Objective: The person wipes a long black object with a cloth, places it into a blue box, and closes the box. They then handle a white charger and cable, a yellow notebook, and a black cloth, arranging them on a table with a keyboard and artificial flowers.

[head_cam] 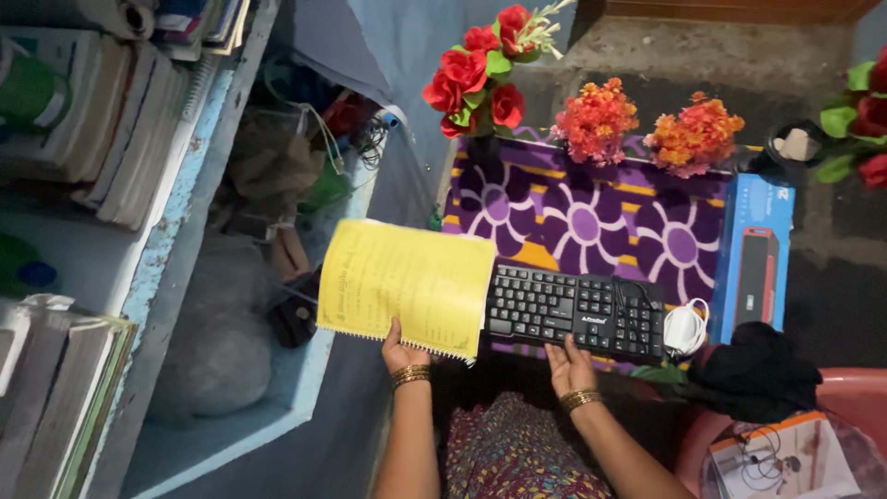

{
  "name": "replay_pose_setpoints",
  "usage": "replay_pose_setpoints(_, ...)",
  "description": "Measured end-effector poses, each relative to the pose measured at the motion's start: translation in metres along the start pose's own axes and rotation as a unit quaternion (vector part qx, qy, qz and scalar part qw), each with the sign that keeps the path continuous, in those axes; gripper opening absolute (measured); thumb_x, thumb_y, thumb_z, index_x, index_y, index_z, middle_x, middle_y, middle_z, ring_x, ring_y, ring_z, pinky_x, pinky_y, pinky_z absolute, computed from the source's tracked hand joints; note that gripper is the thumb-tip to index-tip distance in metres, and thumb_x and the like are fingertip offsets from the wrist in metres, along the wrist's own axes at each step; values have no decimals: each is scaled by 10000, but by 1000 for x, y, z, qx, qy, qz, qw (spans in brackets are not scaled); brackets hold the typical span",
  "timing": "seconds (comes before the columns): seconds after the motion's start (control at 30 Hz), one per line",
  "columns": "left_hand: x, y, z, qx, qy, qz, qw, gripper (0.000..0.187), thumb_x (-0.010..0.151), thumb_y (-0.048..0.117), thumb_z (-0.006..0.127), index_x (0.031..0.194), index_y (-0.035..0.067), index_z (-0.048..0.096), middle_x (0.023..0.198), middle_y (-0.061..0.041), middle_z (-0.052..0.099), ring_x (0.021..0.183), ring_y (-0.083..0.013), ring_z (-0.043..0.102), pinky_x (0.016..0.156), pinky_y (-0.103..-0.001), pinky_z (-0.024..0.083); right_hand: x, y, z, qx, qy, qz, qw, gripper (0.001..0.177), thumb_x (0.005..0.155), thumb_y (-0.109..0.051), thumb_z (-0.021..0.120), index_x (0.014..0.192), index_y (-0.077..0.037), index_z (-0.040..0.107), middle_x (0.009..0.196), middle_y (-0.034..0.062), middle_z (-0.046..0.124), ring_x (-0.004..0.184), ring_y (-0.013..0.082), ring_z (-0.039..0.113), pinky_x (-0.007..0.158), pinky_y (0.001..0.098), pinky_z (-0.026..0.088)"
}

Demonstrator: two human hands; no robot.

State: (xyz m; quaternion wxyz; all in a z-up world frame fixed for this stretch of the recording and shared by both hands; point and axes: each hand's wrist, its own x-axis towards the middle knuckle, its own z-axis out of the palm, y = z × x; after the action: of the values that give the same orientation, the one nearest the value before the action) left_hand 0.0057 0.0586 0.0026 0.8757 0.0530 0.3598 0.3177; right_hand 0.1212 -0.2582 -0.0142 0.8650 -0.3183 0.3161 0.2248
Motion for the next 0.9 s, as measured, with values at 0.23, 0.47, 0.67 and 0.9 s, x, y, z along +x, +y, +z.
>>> replay_pose_setpoints(0.23,6,-16,11,-14,-53,-32,998,517,938,213,611,1418,37,531,1379,-160,631,1272,-361,594,1076,-571,461,0,-8,1,-155,47,7,987,300,975,-249,690,1098,5,588,1088,170,664,984,322,700,884,436,628)
replay_pose_setpoints(0.47,18,-49,42,-31,-105,-80,991,468,959,194,620,1387,12,573,1358,-170,650,1258,-355,605,1088,-541,462,13,-56,4,-192,86,230,950,878,976,-633,499,1343,163,451,1234,356,668,1055,382,725,852,413,611)
replay_pose_setpoints(0.67,21,-86,76,-5,-100,-109,989,448,952,149,628,1377,19,574,1340,-158,656,1242,-344,612,1079,-530,479,-1,-82,11,-383,-47,309,870,854,918,-639,486,1354,90,582,1154,288,742,1062,360,723,845,425,609)
replay_pose_setpoints(0.9,14,-137,113,22,-125,-159,979,464,936,131,637,1381,24,564,1344,-156,660,1236,-332,634,1070,-506,511,22,-117,69,-89,-261,192,942,680,981,-537,444,1355,22,542,1165,199,728,1063,324,722,913,474,599)
